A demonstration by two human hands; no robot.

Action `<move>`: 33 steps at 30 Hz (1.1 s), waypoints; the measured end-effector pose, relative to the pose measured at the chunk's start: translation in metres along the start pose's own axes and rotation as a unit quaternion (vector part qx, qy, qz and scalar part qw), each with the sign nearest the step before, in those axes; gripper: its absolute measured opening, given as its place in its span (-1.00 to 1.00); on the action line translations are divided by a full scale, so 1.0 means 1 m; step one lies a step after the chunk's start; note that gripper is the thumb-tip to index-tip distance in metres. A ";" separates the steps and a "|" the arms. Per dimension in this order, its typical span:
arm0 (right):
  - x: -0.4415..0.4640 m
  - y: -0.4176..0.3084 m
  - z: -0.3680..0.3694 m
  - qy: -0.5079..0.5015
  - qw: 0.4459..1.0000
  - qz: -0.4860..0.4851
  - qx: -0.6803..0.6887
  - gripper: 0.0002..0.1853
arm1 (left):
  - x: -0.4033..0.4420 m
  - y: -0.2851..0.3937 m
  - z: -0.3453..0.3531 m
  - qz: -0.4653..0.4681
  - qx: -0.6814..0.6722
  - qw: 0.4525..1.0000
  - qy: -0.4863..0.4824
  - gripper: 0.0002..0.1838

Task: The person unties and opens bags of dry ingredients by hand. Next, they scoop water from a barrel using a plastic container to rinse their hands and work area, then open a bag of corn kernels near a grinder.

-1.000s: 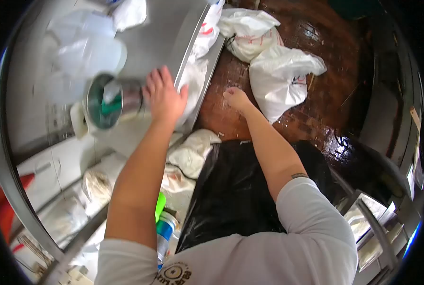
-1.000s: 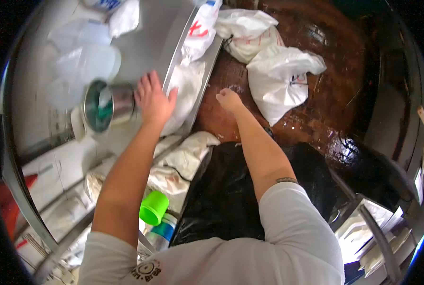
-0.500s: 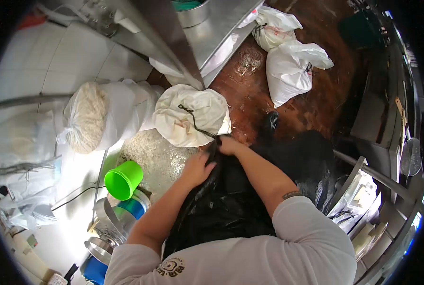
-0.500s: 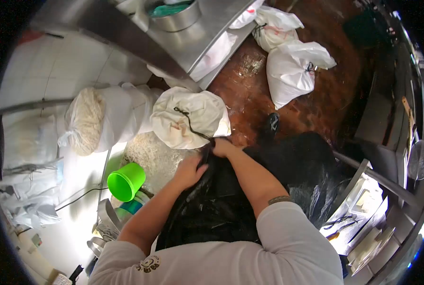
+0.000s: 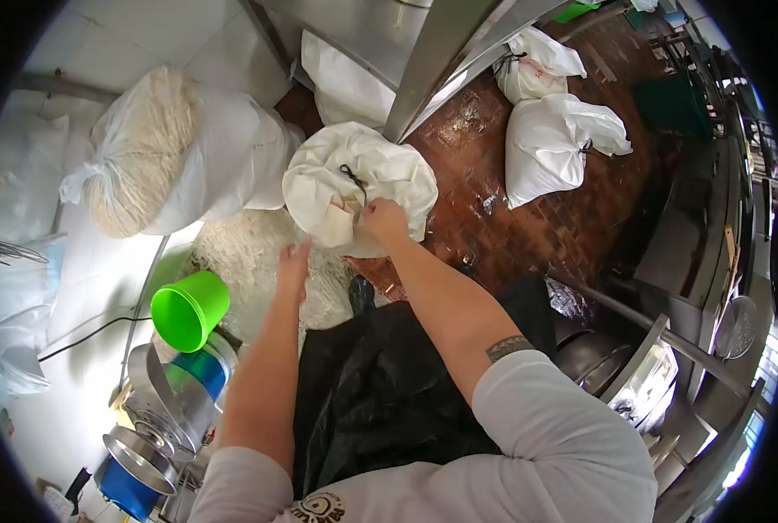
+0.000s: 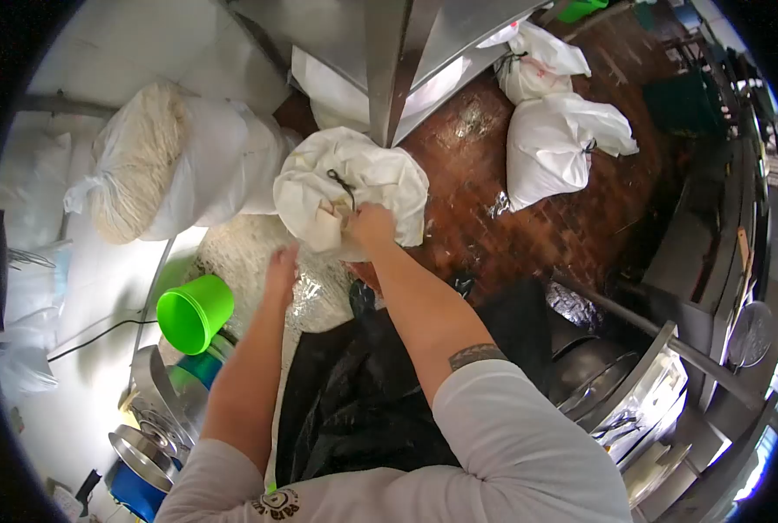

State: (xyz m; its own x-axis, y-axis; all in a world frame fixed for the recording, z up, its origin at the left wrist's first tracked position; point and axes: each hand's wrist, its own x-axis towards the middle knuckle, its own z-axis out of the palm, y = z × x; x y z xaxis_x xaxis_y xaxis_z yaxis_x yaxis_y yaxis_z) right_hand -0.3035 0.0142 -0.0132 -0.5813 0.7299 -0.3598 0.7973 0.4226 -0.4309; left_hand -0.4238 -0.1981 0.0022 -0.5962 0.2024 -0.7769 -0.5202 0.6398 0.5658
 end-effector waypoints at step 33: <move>-0.098 0.069 -0.204 -0.057 0.914 0.034 0.400 -0.63 | -0.217 0.034 0.039 -0.075 -0.084 0.984 -0.136 -0.48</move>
State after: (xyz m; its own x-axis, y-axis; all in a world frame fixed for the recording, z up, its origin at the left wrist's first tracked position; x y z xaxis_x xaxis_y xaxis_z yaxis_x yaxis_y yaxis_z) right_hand -0.1583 0.0814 0.1606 -0.5840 0.6593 -0.4736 0.4853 -0.1841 -0.8547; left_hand -0.2886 -0.1912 0.1795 -0.3323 0.3207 -0.8870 -0.6973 0.5497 0.4600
